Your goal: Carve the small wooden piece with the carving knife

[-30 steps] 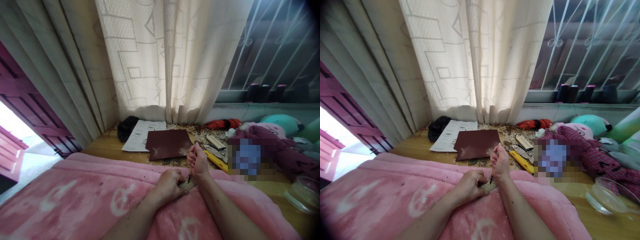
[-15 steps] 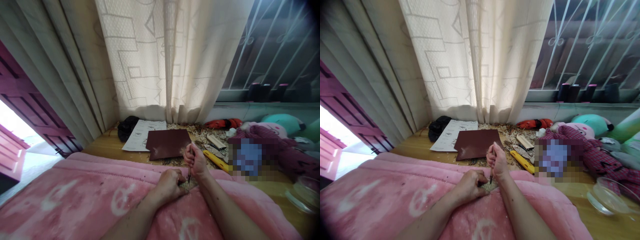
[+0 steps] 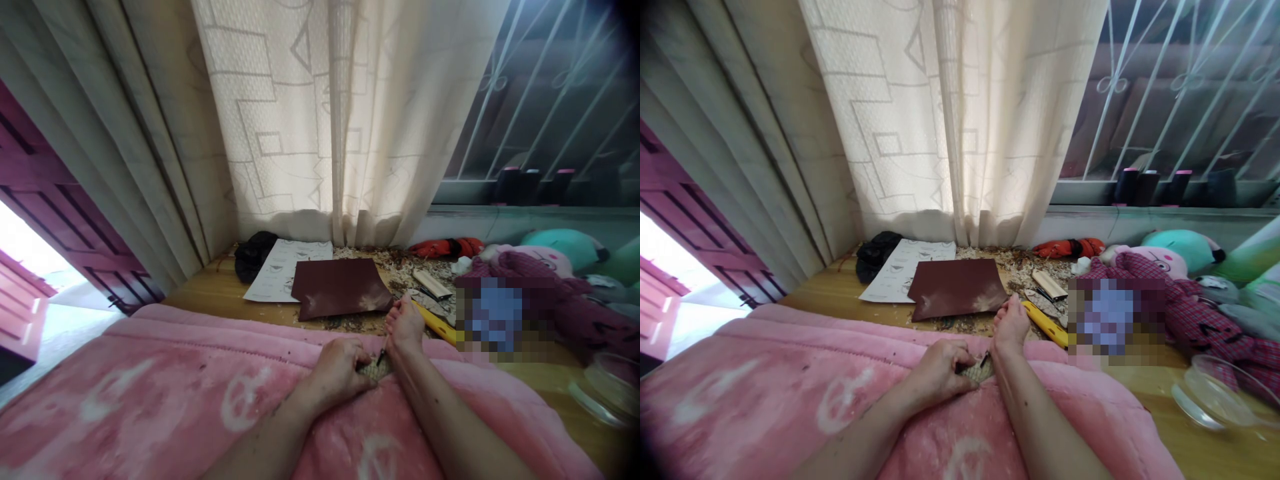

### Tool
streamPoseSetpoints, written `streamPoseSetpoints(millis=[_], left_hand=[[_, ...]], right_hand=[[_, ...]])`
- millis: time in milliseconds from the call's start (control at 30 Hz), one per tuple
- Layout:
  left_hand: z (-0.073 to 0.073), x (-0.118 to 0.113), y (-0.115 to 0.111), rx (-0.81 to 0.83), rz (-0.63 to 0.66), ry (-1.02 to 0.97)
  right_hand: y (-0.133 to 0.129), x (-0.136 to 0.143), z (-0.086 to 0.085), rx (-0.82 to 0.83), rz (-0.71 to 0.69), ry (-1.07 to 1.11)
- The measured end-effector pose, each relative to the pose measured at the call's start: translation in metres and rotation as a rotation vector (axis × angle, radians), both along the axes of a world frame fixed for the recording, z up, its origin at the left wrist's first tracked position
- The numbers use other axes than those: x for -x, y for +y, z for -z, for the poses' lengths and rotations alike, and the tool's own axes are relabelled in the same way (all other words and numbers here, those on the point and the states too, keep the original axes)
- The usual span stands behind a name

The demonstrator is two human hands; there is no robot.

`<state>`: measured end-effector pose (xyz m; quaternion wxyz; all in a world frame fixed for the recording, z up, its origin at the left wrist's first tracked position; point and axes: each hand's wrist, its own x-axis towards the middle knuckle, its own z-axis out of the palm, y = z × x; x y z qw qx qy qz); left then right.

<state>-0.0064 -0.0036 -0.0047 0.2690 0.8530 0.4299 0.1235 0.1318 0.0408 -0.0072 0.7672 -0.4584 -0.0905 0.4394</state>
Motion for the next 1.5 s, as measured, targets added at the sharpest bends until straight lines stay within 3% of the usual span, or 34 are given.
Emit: streamPoseSetpoints(millis=[267, 500, 833, 1067, 1333, 1500], left_hand=[[-0.005, -0.001, -0.001, 0.001, -0.014, -0.002], [0.0, 0.0, 0.0, 0.006, 0.009, -0.007], [-0.001, 0.001, 0.0, 0.028, 0.028, -0.099], [-0.001, 0.001, 0.0, 0.06, 0.034, -0.113], [-0.003, 0.001, 0.001, 0.1, 0.034, -0.179], [0.004, 0.002, 0.003, 0.069, 0.044, -0.164]], right_hand=[[-0.002, 0.001, -0.009, -0.084, -0.272, 0.163], [0.003, -0.006, -0.005, -0.136, -0.45, 0.215], [0.006, -0.01, 0.0, -0.052, -0.677, 0.347], [0.005, -0.015, -0.002, -0.115, -0.523, 0.431], [0.005, -0.014, -0.003, -0.19, -0.447, 0.442], [0.005, -0.014, -0.001, -0.146, -0.557, 0.424]])
